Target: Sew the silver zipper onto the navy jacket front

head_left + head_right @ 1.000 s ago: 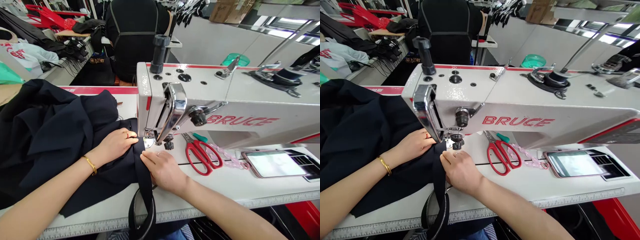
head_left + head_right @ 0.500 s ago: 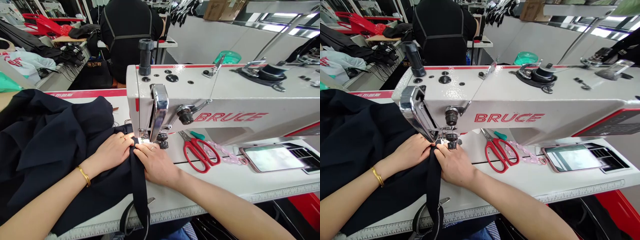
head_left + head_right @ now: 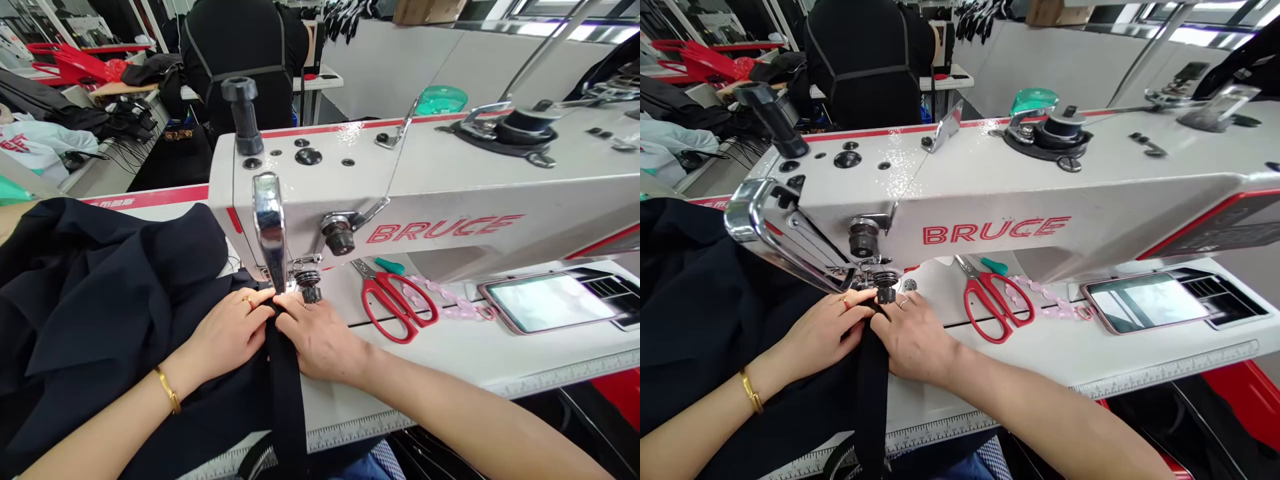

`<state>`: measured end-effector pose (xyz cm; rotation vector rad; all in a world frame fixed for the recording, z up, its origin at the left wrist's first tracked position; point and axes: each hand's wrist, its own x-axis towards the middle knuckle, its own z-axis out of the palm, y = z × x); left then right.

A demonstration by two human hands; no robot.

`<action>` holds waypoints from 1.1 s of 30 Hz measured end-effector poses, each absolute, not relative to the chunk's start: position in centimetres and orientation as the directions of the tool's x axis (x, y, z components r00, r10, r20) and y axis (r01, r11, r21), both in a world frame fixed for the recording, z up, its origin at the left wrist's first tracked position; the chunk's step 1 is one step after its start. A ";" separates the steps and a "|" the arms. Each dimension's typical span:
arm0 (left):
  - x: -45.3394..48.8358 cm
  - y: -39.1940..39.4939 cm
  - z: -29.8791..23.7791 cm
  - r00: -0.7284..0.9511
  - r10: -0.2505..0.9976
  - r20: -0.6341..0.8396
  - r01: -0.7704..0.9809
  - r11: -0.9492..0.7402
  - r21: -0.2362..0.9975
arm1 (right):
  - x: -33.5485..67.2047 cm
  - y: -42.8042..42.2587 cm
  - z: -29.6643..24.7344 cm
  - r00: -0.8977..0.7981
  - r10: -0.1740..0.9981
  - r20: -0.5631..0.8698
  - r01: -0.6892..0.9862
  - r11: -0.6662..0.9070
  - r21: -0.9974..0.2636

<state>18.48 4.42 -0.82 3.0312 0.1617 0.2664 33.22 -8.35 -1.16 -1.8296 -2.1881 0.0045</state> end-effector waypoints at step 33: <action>20.5 6.8 -0.5 0.953 -0.001 0.302 0.024 -0.997 -0.078 | 33.5 -8.2 -1.9 -0.206 0.921 0.331 0.943 0.277 -0.185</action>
